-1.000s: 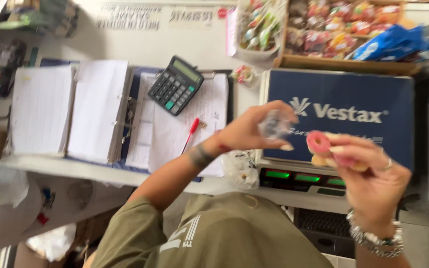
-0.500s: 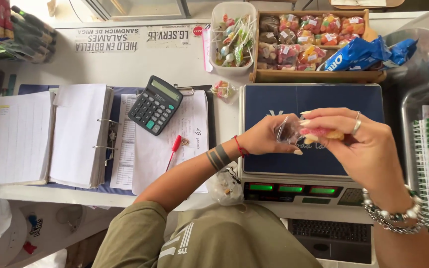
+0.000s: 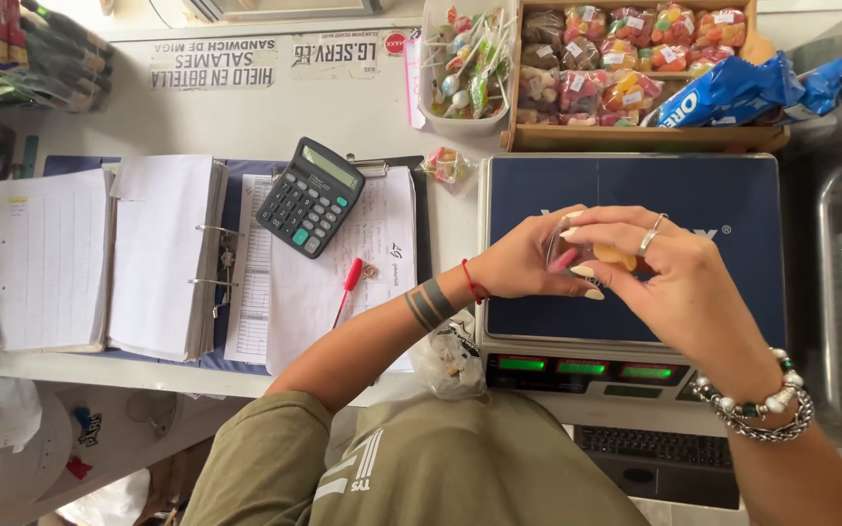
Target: The person weighs several candies on a digital scale, places them into plastic bags, and records information in a ledger by hand.
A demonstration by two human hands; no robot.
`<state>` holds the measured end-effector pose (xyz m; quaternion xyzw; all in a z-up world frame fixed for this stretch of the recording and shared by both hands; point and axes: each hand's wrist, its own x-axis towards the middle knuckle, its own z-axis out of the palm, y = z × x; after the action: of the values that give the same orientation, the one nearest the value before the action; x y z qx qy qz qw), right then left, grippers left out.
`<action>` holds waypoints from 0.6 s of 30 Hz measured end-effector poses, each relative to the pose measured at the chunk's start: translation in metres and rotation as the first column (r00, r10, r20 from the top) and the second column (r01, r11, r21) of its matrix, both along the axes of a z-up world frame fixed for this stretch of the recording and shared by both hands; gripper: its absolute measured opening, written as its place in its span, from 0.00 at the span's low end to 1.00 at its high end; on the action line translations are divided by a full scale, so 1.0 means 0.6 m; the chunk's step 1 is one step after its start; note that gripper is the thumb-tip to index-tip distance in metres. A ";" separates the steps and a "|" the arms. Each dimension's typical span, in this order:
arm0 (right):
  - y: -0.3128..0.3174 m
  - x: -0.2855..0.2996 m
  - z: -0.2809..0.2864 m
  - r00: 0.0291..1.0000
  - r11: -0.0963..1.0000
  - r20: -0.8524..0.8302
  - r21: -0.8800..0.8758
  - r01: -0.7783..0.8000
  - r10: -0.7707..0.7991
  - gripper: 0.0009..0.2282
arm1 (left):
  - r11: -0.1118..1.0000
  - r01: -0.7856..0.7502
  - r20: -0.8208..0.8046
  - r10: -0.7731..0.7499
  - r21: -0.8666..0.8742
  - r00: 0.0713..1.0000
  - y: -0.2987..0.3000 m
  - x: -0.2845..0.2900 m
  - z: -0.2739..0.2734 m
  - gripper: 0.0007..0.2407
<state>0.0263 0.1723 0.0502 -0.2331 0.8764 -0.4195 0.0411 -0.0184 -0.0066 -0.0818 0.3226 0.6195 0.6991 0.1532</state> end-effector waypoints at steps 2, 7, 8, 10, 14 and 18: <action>-0.003 0.000 0.005 1.000 1.000 -0.009 0.020 -0.017 0.017 0.14 | 0.989 0.071 0.097 -0.085 0.133 0.992 0.006 0.002 -0.008 0.19; -0.002 -0.002 0.008 0.989 0.991 -0.115 0.111 -0.080 0.093 0.23 | 1.000 0.000 0.024 0.000 -0.020 1.000 -0.002 0.001 -0.010 0.26; -0.002 -0.002 0.009 0.979 0.987 -0.158 0.113 -0.116 0.133 0.22 | 1.000 0.022 0.047 -0.023 0.022 0.999 -0.003 0.001 -0.007 0.24; 0.001 0.001 0.010 0.964 0.980 -0.198 0.120 -0.157 0.179 0.21 | 0.997 0.038 0.069 -0.043 0.067 0.997 -0.006 0.004 0.000 0.23; 0.012 0.000 -0.023 0.894 0.915 -0.361 0.388 -0.115 0.265 0.18 | 0.995 0.098 -0.006 -0.098 -0.004 0.995 -0.017 0.000 0.014 0.24; 0.018 -0.006 -0.053 0.814 0.895 -0.534 0.445 0.040 0.229 0.03 | 0.955 0.138 -0.134 -0.178 -0.264 0.975 -0.013 -0.012 -0.022 0.36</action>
<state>0.0227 0.1829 0.0186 -0.3775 0.9055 -0.1198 -0.1521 -0.0258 -0.0142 -0.0949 0.4028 0.6858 0.5724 0.1997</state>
